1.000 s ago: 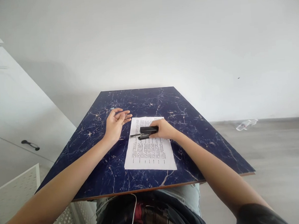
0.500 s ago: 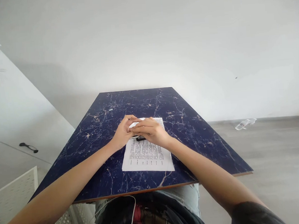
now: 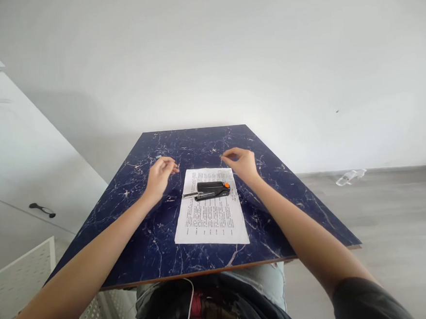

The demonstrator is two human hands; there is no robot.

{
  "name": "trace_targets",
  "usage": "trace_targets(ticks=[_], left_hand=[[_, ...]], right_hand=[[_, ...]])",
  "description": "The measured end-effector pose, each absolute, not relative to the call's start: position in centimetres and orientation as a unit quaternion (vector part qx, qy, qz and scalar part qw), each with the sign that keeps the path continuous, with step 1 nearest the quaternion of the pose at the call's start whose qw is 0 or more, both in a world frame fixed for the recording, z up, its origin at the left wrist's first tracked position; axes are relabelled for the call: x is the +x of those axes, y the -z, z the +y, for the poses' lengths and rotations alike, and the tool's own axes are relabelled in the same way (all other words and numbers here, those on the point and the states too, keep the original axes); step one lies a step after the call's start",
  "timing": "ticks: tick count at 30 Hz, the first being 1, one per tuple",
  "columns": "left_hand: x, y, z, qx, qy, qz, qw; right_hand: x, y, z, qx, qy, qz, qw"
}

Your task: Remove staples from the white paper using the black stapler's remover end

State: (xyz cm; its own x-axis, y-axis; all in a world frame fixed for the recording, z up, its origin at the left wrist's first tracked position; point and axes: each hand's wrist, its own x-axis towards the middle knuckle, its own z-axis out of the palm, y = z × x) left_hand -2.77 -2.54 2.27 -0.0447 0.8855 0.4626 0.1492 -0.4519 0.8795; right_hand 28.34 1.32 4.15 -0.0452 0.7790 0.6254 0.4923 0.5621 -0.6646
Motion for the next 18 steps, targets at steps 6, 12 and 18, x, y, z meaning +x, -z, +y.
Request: trace_targets(ticks=[6,12,18], left_hand=[[-10.0,-0.7,2.9,0.632,-0.443,0.623,0.125],[-13.1,0.1,7.3,0.682,-0.196,0.704,0.021],[-13.1,0.7,7.7,0.709,-0.177,0.683,0.007]], right_hand=[[33.4,-0.9,10.3,-0.628,-0.087,-0.667,0.391],[33.5,1.2,13.8,-0.633,-0.054,-0.702,0.322],[33.1,2.0,13.3,-0.622,-0.034,-0.727,0.29]])
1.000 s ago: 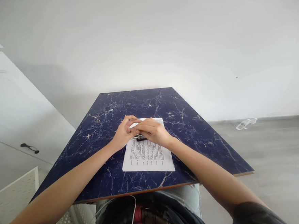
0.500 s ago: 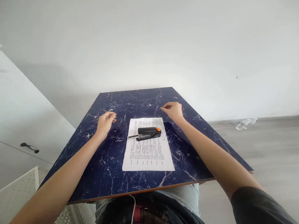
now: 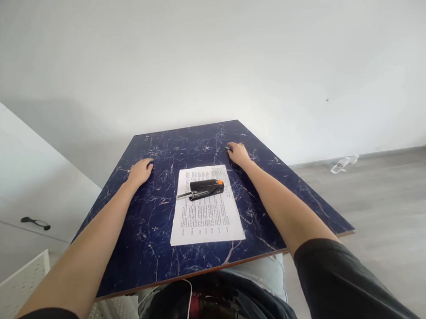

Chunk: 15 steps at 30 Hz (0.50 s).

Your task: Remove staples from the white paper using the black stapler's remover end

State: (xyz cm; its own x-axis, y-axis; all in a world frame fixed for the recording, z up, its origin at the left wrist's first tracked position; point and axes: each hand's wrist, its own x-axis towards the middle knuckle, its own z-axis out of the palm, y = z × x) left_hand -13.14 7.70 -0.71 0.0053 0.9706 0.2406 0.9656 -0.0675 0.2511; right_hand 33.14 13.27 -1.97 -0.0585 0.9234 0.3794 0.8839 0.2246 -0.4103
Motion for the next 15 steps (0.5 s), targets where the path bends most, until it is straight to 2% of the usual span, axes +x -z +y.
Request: trace_targets(ticks=[4,11,15], left_hand=[[-12.2,0.3,5.4,0.708,-0.201,0.676,-0.039],[-9.1,-0.4,2.3,0.711,-0.175,0.678,-0.071],[-7.6,-0.7,0.5,0.712,-0.173,0.68,-0.033]], right_hand=[[33.1,2.7,11.7,-0.629,-0.029,-0.723,0.283],[32.8,3.4,8.9,-0.615,-0.021,-0.743,0.264],[32.5,3.3,8.3,-0.615,-0.016,-0.744,0.26]])
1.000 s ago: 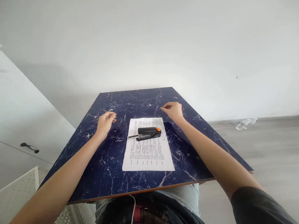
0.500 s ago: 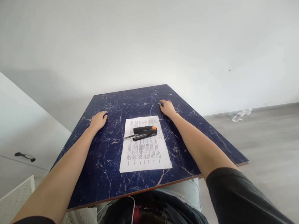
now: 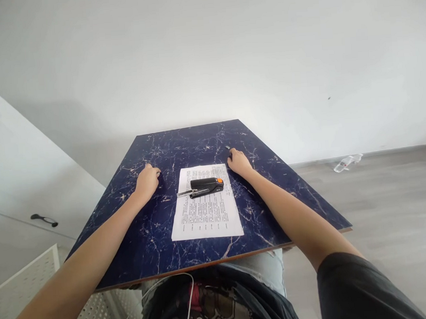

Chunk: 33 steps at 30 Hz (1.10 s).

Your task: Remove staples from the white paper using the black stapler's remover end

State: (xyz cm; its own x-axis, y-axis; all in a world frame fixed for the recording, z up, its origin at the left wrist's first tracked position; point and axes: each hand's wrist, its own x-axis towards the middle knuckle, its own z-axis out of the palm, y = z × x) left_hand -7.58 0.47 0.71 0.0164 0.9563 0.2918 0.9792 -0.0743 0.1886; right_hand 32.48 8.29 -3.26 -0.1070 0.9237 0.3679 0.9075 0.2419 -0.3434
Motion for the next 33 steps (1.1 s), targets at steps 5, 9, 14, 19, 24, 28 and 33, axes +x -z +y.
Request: trace_targets(ticks=[5,9,14,19,24,28,33], left_hand=[[-5.0,-0.9,-2.2,-0.611,0.423,-0.622,-0.247],[-2.6,-1.3,-3.8,-0.588,0.503,-0.552,-0.311],[-1.4,-2.3,-4.9,-0.684,0.456,-0.494,-0.284],[-1.7,-3.0,-5.6,-0.753,0.405,-0.454,-0.251],[-1.5,-2.9,-6.0,-0.768,0.381,-0.425,-0.291],[-1.0,-2.4,-6.1,-0.785,0.361,-0.39,-0.32],[-0.8,-2.1,-6.1,-0.788,0.355,-0.398,-0.307]], right_hand=[[32.3,3.1,7.8,-0.6,-0.016,-0.762,0.245],[32.4,2.9,7.6,-0.596,-0.014,-0.769,0.233],[32.6,2.8,7.7,-0.591,-0.007,-0.776,0.219],[32.7,2.8,7.8,-0.587,-0.007,-0.781,0.215],[32.9,2.9,8.0,-0.583,-0.013,-0.784,0.214],[33.0,2.9,8.0,-0.582,-0.015,-0.784,0.214],[33.0,2.8,7.9,-0.582,-0.016,-0.784,0.214]])
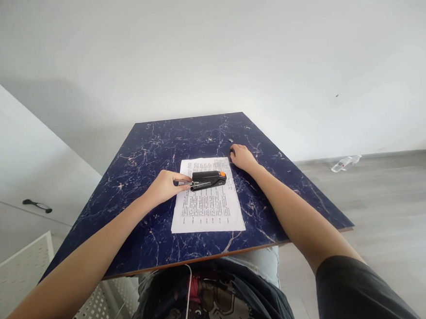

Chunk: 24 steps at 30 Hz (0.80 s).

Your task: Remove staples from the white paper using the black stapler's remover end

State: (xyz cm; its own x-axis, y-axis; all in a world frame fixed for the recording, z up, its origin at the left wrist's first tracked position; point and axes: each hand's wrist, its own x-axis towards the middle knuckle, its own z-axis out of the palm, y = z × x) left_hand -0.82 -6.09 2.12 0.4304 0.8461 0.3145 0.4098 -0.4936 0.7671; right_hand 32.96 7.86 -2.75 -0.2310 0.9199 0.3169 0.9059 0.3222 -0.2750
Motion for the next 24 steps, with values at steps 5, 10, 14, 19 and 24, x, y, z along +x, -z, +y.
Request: trace_targets(ticks=[5,10,14,19,24], left_hand=[[-0.7,-2.2,-6.1,0.791,-0.335,0.407,0.311],[-0.6,-2.8,-6.4,0.764,-0.273,0.472,0.346],[-0.4,-3.4,-6.7,0.753,-0.245,0.506,0.342],[-0.3,-3.5,-6.7,0.768,-0.248,0.492,0.326],[-0.2,-3.5,-6.8,0.773,-0.234,0.501,0.31]], right_hand=[[33.0,2.7,7.9,-0.582,-0.016,-0.784,0.214],[33.1,2.9,8.0,-0.58,-0.016,-0.786,0.214],[33.2,2.8,8.0,-0.578,-0.016,-0.787,0.214],[33.2,2.7,8.0,-0.576,-0.016,-0.789,0.213],[33.3,2.9,8.2,-0.575,-0.016,-0.79,0.214]])
